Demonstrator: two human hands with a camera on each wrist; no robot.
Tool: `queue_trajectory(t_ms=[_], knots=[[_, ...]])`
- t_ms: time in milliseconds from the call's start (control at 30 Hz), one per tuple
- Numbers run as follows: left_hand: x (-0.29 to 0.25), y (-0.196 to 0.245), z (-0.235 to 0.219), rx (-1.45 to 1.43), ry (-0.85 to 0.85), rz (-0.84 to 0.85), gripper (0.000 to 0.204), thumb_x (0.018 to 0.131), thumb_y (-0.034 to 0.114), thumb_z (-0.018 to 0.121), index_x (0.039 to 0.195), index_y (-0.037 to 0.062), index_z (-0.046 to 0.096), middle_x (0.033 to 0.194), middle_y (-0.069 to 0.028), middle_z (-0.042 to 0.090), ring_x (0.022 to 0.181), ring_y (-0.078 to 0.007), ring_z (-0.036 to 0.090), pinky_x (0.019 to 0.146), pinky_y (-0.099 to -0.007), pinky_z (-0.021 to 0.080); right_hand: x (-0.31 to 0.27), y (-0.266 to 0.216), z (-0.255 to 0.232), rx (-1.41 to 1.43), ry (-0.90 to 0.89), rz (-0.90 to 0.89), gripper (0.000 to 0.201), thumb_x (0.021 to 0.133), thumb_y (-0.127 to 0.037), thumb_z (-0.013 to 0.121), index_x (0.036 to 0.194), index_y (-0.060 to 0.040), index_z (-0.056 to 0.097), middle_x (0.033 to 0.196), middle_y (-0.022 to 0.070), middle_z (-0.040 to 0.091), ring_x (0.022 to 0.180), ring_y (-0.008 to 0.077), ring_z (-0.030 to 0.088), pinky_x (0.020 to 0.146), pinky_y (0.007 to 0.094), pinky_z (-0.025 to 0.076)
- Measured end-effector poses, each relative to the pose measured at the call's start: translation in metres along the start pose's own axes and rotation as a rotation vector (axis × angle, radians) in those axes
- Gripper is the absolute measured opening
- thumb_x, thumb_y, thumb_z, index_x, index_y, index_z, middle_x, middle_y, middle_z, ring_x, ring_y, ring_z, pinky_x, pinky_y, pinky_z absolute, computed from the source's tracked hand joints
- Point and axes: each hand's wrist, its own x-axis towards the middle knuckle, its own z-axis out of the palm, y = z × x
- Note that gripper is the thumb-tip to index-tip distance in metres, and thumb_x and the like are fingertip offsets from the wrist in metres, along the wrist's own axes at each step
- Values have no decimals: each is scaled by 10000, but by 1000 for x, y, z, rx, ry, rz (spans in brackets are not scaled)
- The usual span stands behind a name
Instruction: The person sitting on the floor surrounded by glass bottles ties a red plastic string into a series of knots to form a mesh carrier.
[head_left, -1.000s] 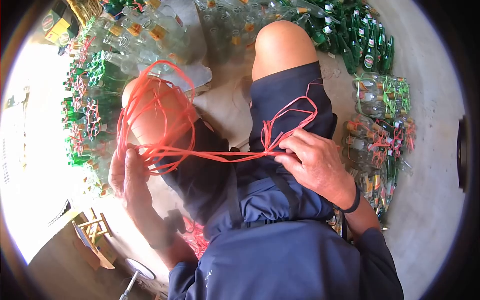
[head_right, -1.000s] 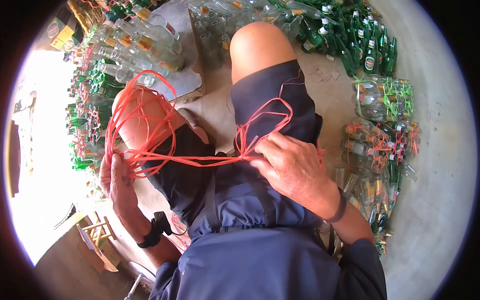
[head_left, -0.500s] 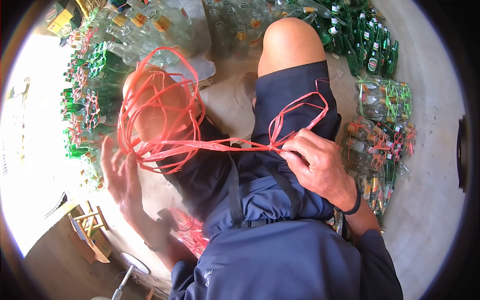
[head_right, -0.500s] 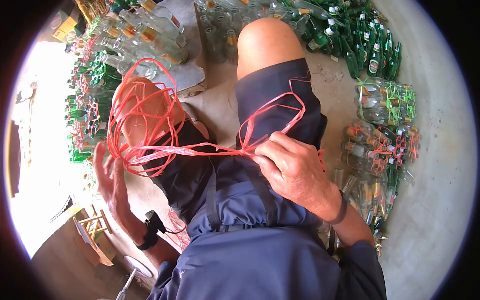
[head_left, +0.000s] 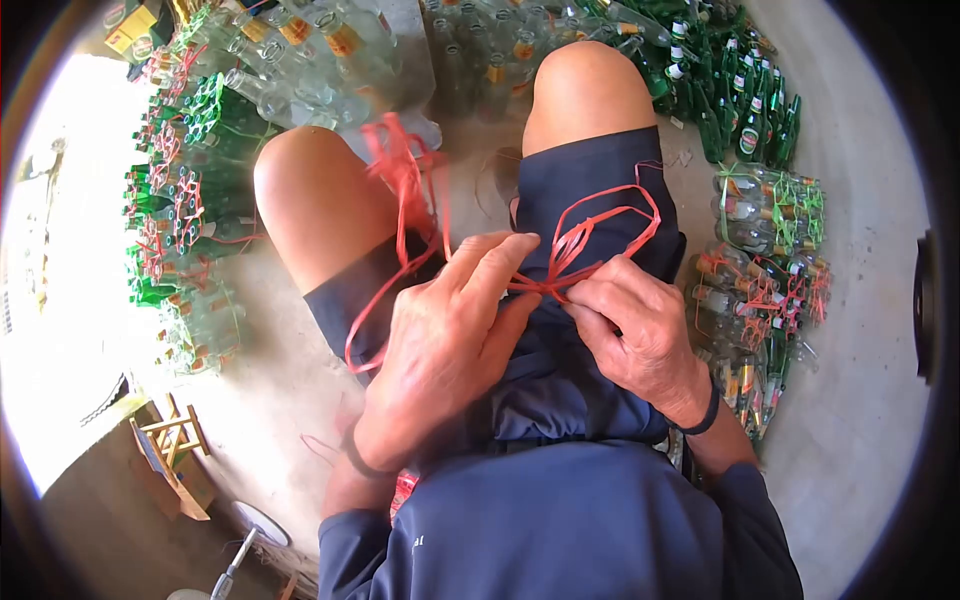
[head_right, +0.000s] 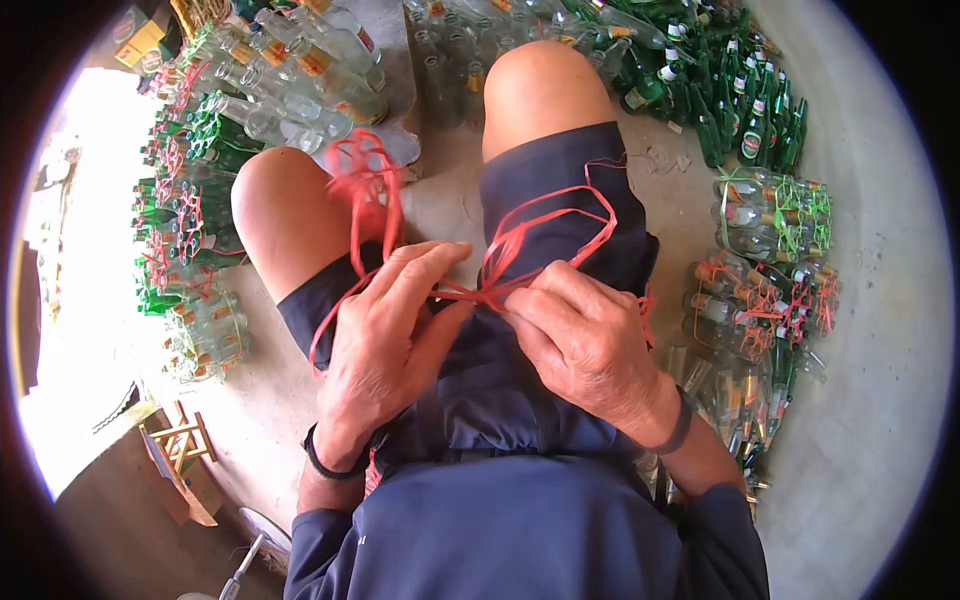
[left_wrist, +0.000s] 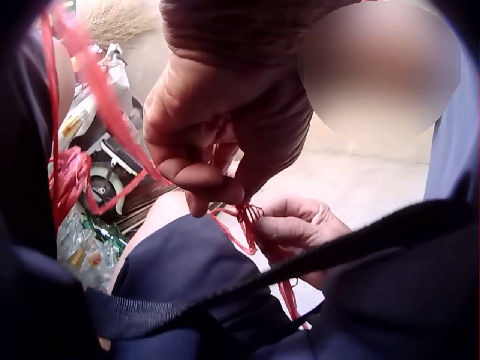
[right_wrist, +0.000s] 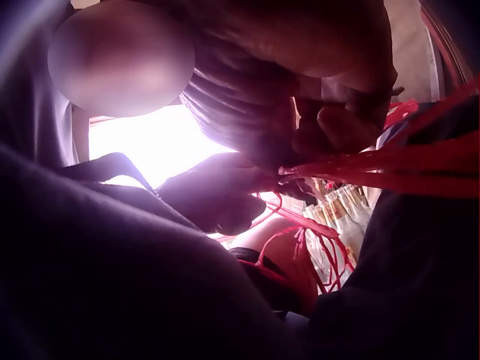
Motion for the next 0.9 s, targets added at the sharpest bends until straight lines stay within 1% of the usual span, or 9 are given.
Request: queue_trajectory(t_ms=[100,233,400,467,500,567,700,833,900], knots=[[1,-11,6,-29,-95,-37,262,905,7,721,1160,-29,671,934,-135,653,807,-240,665,741,-320,533,1,0,1,-10,16,-9,196,779,60,775,917,-26,665,785,77,566,642,261,627,554,375,515],[-2,-24,12,-101,-50,-37,193,915,12,713,1102,-30,684,895,-137,653,790,-256,660,740,-332,532,2,4,4,-23,40,-18,187,794,50,772,930,-26,668,787,77,570,653,262,637,563,375,523],[-1,-27,14,-223,5,-73,95,941,9,689,1029,-26,677,852,-96,658,776,-199,647,737,-309,518,5,5,3,-26,14,-13,191,805,27,782,954,-22,674,798,81,587,664,258,647,579,383,531],[0,-28,20,-249,42,-61,83,932,0,691,1010,-22,677,836,-115,644,740,-235,642,690,-335,508,10,-7,-3,129,-51,148,191,814,9,790,963,-23,676,823,71,613,653,215,633,564,346,516],[0,-29,22,-274,76,-46,72,922,-9,693,992,-17,677,820,-135,630,703,-270,637,643,-360,498,10,-8,-5,128,-50,148,191,814,9,790,963,-23,676,823,71,613,653,215,633,564,346,516],[2,-29,22,-288,58,-74,71,923,-9,690,992,-19,677,820,-135,631,707,-269,639,647,-360,500,10,-9,-8,214,-25,206,191,837,-3,786,1002,-26,692,836,51,637,652,133,607,549,273,487],[6,-26,21,-301,31,-74,79,923,-4,690,1000,-19,681,826,-136,637,716,-268,645,658,-360,505,10,-4,-2,296,71,340,187,872,-4,766,1052,-23,716,821,14,640,679,44,573,553,208,458],[8,-24,23,-297,25,-49,86,924,-3,691,1008,-18,685,828,-137,640,724,-271,651,666,-360,508,14,-4,-5,348,39,398,144,879,-3,764,1012,-6,708,837,23,650,684,54,579,575,213,474],[9,-24,23,-299,-29,-84,83,957,31,681,1020,-22,680,886,-86,673,799,-144,647,740,-290,522,8,6,1,412,54,358,103,902,-6,747,990,11,696,866,45,672,708,62,601,611,218,496]])
